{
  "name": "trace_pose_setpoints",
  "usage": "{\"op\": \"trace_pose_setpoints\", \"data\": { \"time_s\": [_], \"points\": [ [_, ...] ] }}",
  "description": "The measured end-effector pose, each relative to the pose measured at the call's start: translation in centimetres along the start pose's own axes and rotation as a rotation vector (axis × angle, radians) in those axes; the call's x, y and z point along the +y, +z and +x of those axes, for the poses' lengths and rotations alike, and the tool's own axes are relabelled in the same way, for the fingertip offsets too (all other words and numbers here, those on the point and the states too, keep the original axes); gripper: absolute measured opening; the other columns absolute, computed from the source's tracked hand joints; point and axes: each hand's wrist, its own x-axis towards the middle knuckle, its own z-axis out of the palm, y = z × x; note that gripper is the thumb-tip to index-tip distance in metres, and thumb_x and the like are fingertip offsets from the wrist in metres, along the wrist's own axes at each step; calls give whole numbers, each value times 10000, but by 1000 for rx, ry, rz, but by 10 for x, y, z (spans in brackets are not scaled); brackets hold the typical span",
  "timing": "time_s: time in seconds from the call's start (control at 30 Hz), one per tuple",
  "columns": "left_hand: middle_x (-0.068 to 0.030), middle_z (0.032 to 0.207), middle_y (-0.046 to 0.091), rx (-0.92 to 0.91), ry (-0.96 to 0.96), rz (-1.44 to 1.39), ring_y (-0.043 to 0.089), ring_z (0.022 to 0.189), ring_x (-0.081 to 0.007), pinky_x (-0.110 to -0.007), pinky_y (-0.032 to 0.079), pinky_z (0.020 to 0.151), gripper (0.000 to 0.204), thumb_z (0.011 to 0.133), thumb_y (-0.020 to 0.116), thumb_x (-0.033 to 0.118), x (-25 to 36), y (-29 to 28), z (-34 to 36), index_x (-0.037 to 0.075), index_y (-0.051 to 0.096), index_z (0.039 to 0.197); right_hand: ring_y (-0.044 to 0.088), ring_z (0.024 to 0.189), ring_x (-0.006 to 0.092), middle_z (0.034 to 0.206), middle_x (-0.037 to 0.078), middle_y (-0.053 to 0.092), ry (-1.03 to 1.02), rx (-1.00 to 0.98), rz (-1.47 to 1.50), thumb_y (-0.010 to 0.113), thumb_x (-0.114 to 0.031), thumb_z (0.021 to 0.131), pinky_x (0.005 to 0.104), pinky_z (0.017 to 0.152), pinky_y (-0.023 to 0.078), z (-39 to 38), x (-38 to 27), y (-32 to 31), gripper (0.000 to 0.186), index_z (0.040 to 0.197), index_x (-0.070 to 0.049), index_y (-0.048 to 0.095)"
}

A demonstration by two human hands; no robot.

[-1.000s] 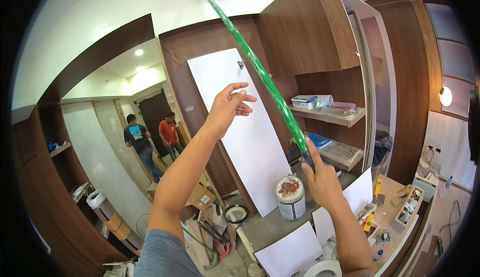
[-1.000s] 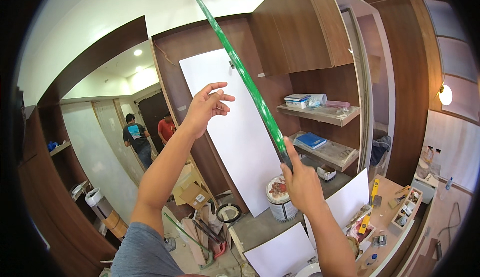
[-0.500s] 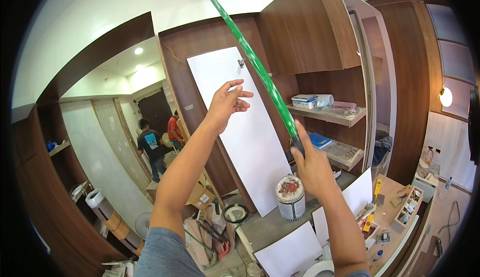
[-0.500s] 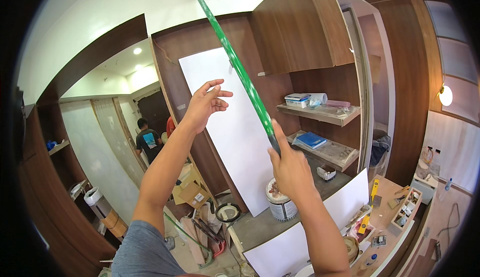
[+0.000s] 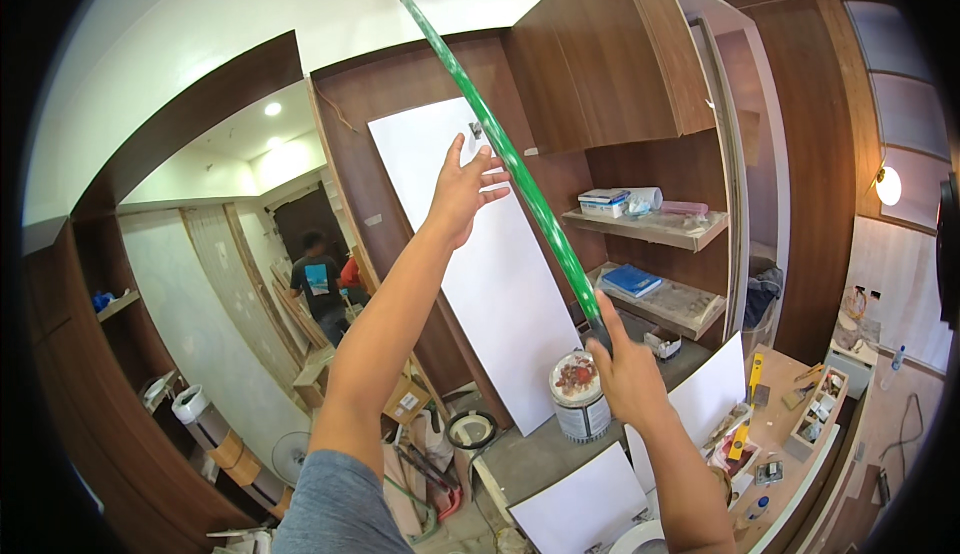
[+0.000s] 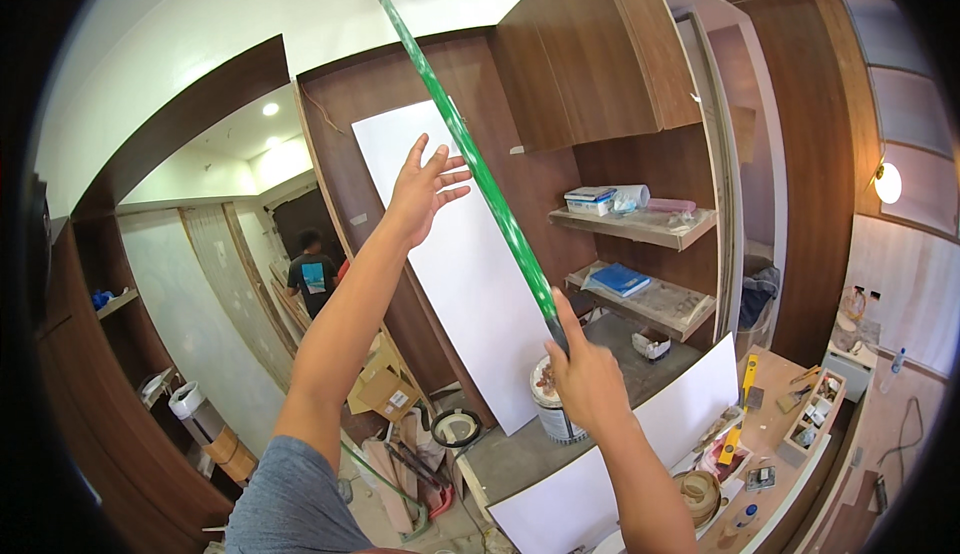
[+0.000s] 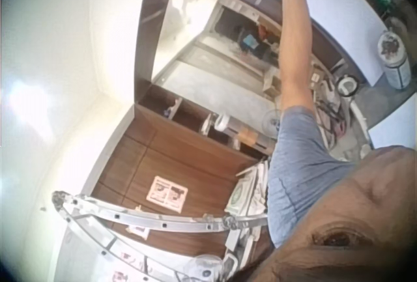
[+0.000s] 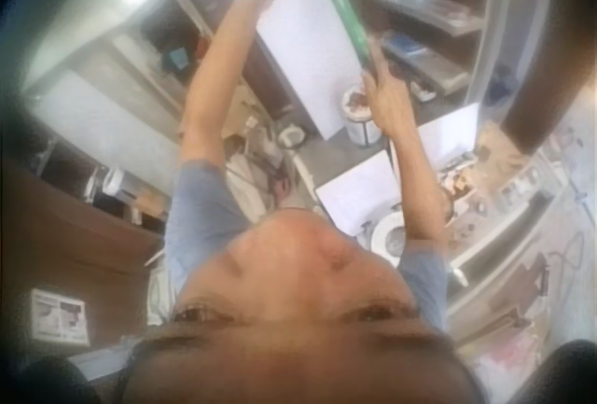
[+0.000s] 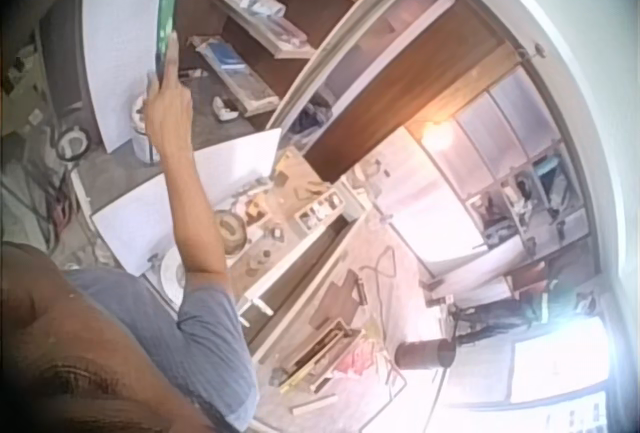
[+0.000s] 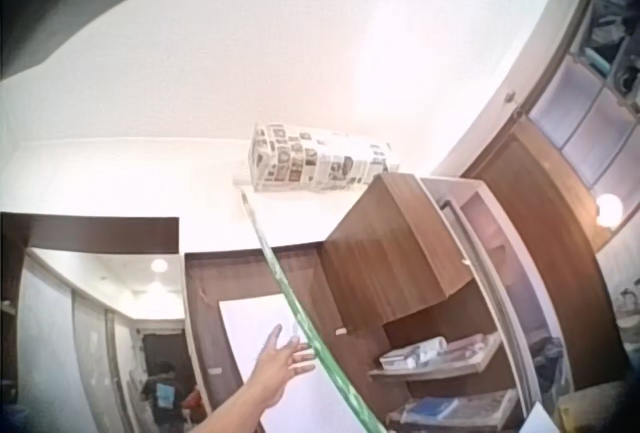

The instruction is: The person uses a long-handled paint roller to apply white paint to the ceiling in a room under renovation. They repeatedly dip the roller into a paint bucket and roll it across the ceiling surface.

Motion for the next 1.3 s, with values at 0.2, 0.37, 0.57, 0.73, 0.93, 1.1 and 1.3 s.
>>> {"op": "trace_pose_setpoints", "data": {
  "time_s": [0.2,0.37,0.57,0.73,0.93,1.1,1.3],
  "points": [
    [-178,1258,632,10,-63,0,637,1073,-269,-423,562,942,873,1080,557,239,-34,-2,26,66,-86,1646,666,847,505,886,288,691,112,-73,-24,595,-241,1019,558,756,504,-67,47,4,714,1633,-282,233],
    [-139,1232,631,-26,-69,-55,651,1043,-238,-418,575,931,880,1065,592,227,-49,6,35,90,-46,1656,668,836,500,878,274,690,172,-90,-15,619,-214,997,545,753,513,-124,78,-8,694,1614,-205,303],
    [-147,1206,630,-2,-51,-131,660,990,-222,-416,603,891,630,1083,532,153,-61,11,39,85,190,1608,675,856,501,909,293,685,237,-116,-51,624,-175,983,511,768,525,-187,100,-17,678,1597,-129,339],
    [-134,1158,626,-7,-91,-156,670,978,-242,-413,608,868,657,1083,508,151,-71,9,37,118,141,1626,659,939,477,1066,315,675,341,-182,-86,616,-145,1007,517,836,521,-213,102,-26,500,1479,-23,501],
    [-132,1142,627,-10,-161,-110,674,980,-246,-426,603,877,459,1089,499,151,-75,14,13,96,303,1500,628,1083,506,1175,336,652,305,-150,-68,619,-103,984,519,942,497,-240,113,-21,528,1486,0,489],
    [-119,1127,626,-37,-166,-118,676,989,-245,-434,596,879,342,1090,504,159,-76,17,-4,106,373,1402,614,1135,505,1207,341,642,340,-178,-110,617,-93,977,520,976,490,-256,116,-20,486,1442,12,527],
    [-115,1145,621,-55,-162,-125,674,989,-239,-428,597,873,465,1088,512,168,-76,16,0,135,303,1502,624,1122,500,1181,334,653,335,-142,-64,615,-87,974,519,964,495,-261,124,-15,476,1433,9,535]
  ]
}}
